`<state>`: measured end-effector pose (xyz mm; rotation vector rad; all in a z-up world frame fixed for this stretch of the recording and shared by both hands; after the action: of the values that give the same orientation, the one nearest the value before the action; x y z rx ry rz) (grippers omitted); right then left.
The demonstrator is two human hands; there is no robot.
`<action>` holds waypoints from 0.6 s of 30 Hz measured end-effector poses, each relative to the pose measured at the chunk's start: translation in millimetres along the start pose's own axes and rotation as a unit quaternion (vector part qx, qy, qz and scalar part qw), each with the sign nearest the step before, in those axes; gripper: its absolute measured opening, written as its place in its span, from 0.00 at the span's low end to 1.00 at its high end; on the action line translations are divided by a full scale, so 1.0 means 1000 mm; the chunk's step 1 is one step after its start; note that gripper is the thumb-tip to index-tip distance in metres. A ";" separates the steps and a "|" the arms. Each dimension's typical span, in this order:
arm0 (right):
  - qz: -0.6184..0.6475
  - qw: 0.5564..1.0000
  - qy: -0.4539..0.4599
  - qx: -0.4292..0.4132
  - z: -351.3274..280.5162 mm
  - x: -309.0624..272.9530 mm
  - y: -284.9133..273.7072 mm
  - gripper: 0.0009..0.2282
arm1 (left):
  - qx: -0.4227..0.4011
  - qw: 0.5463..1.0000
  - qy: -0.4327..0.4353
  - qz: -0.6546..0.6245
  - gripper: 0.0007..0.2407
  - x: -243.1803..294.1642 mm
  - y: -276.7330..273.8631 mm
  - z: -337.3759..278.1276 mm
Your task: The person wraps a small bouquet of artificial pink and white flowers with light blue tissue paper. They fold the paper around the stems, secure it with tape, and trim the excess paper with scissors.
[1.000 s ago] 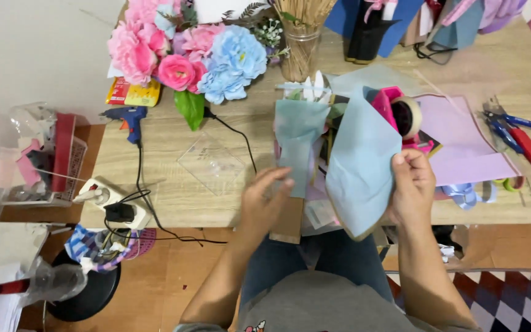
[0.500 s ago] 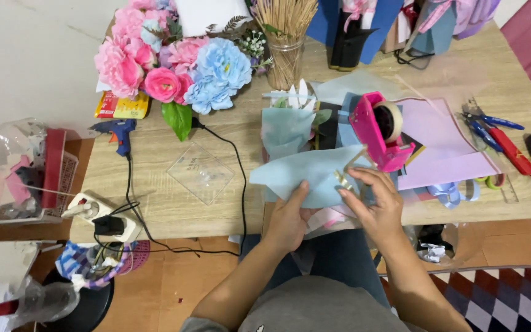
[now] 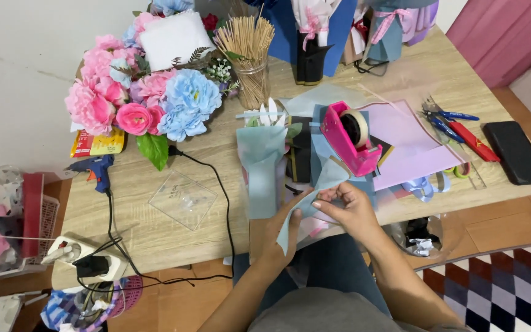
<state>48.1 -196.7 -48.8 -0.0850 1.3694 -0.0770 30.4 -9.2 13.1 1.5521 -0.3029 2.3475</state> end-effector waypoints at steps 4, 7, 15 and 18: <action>0.001 1.000 0.003 -0.010 0.001 0.001 -0.002 0.08 | -0.022 0.999 0.023 -0.005 0.14 -0.007 0.000 -0.001; 0.006 1.000 0.000 -0.006 -0.002 0.013 -0.016 0.07 | -0.085 0.994 0.016 -0.063 0.14 -0.012 -0.005 -0.002; -0.295 0.945 -0.140 0.001 -0.006 -0.056 -0.034 0.05 | -0.218 0.944 0.092 -0.229 0.56 -0.019 -0.028 0.004; -0.376 0.907 -0.189 -0.019 -0.001 -0.055 -0.036 0.05 | -0.187 0.964 0.074 -0.176 0.62 -0.018 -0.047 0.008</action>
<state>35.7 -226.7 8.2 -0.6309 0.8842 -0.6498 60.5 29.1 0.2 1.1396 -0.3746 1.9778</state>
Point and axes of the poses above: each hand's wrist, its own z-axis towards the middle knuckle, its own y-axis out of the palm, x = y × z, the point moved 5 cm from there along z, towards the middle knuckle, and after that the axes turned 9 degrees about -x, right-handed, at the moved point
